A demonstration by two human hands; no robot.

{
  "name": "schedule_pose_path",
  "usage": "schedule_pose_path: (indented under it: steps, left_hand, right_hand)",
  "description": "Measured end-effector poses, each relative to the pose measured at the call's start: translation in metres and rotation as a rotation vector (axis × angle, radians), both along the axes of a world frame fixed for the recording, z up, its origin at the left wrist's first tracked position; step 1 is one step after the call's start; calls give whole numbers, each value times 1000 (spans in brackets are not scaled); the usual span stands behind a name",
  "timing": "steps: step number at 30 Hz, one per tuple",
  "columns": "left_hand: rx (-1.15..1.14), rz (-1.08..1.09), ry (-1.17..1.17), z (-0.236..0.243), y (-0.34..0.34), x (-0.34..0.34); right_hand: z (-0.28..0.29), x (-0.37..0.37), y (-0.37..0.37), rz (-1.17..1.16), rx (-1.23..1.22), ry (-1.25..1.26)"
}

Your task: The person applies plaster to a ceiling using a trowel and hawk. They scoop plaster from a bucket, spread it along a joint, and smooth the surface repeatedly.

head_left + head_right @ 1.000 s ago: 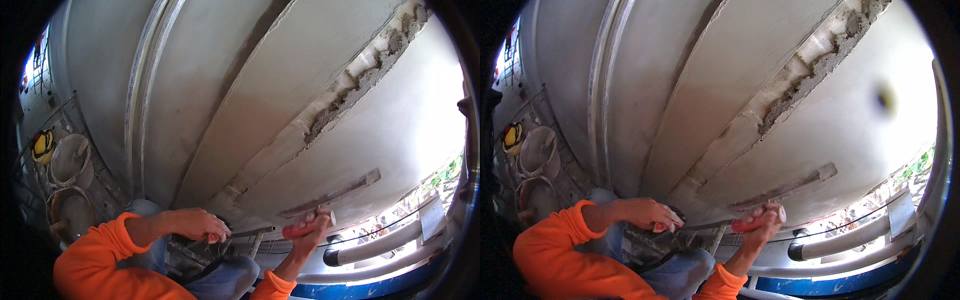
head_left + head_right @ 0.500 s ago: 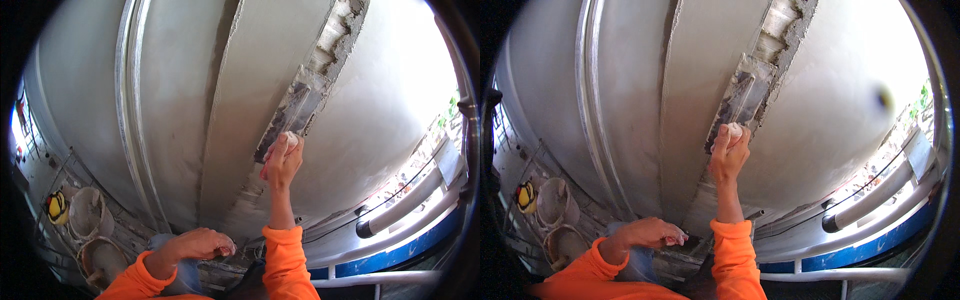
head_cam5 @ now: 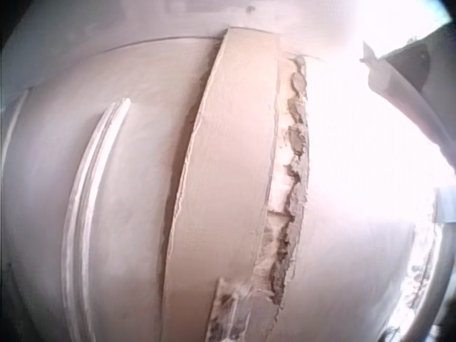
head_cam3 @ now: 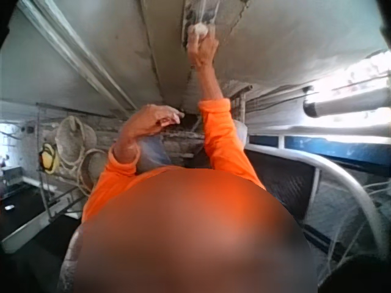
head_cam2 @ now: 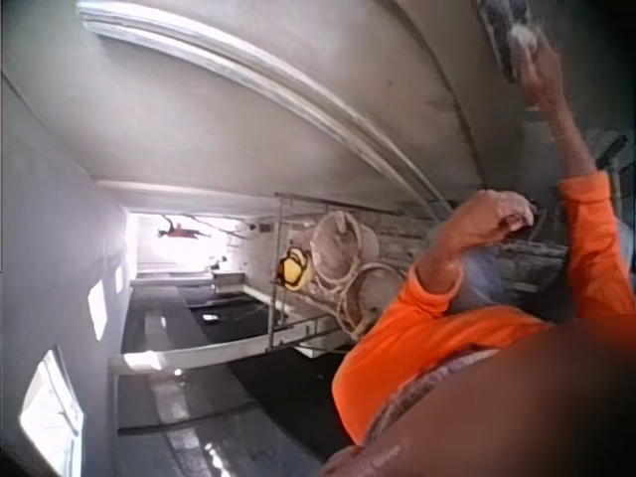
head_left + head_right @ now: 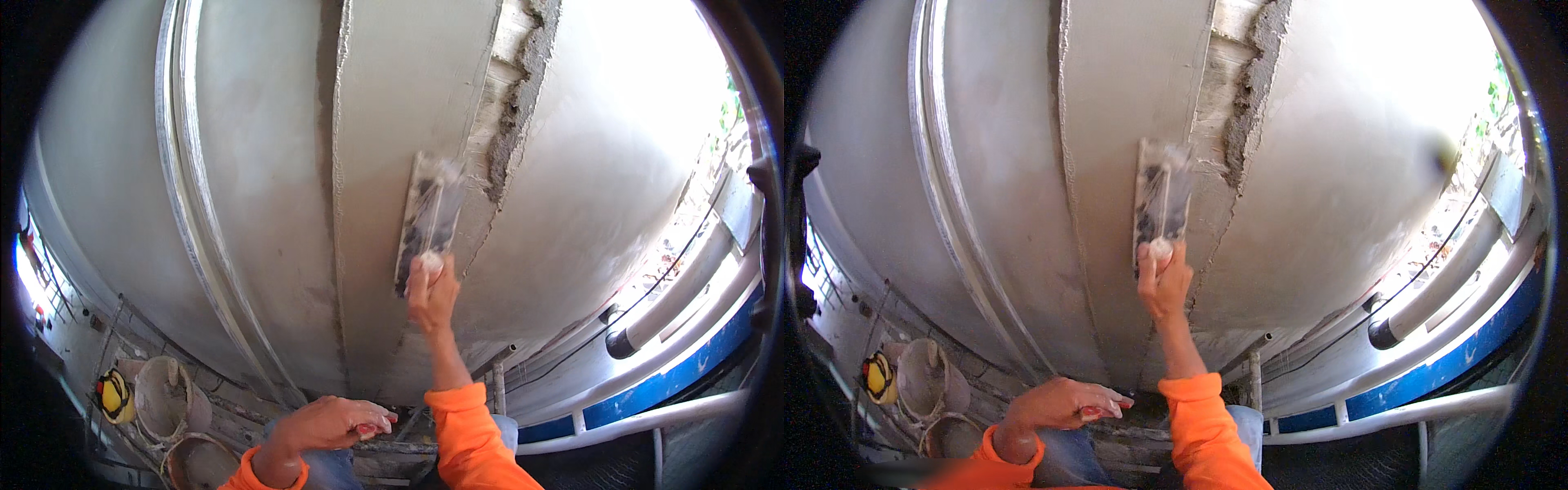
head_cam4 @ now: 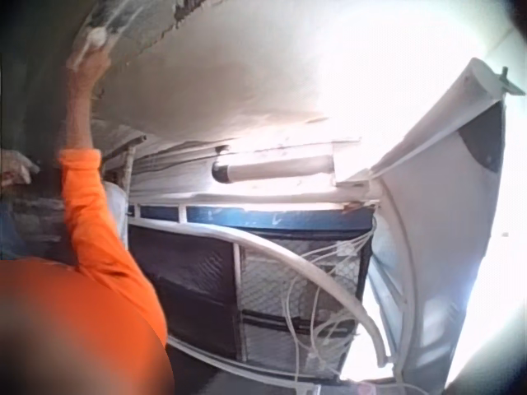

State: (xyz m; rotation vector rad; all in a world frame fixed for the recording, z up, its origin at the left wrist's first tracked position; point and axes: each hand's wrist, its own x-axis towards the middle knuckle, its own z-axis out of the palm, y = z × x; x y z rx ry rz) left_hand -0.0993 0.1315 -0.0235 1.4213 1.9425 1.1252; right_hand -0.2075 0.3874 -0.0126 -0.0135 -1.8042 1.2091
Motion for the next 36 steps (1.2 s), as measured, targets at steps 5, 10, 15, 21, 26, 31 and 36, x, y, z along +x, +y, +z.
schedule_pose_path:
  steps: [5,10,15,21,26,31,36]
  left_hand:
    - [6,-25,-14,1,1,0]
    - [-6,-33,-42,-1,-1,0]
    - [-51,-24,-18,-1,-1,-1]
    - [-56,-35,-2,1,2,-3]
    - [-65,-42,-14,0,2,-2]
    - [-77,-31,-51,-3,4,-6]
    - [-104,-30,-6,-7,6,-11]
  right_hand:
    - [-51,33,-26,-21,-6,-97]
    - [0,33,-14,-29,-93,-96]
    - [35,12,-2,-4,-161,-102]
    - [-26,40,-33,-6,-152,-257]
    - [10,28,-20,-49,-48,-3]
    - [58,4,-6,0,-136,-58]
    - [5,32,-34,12,-139,-174]
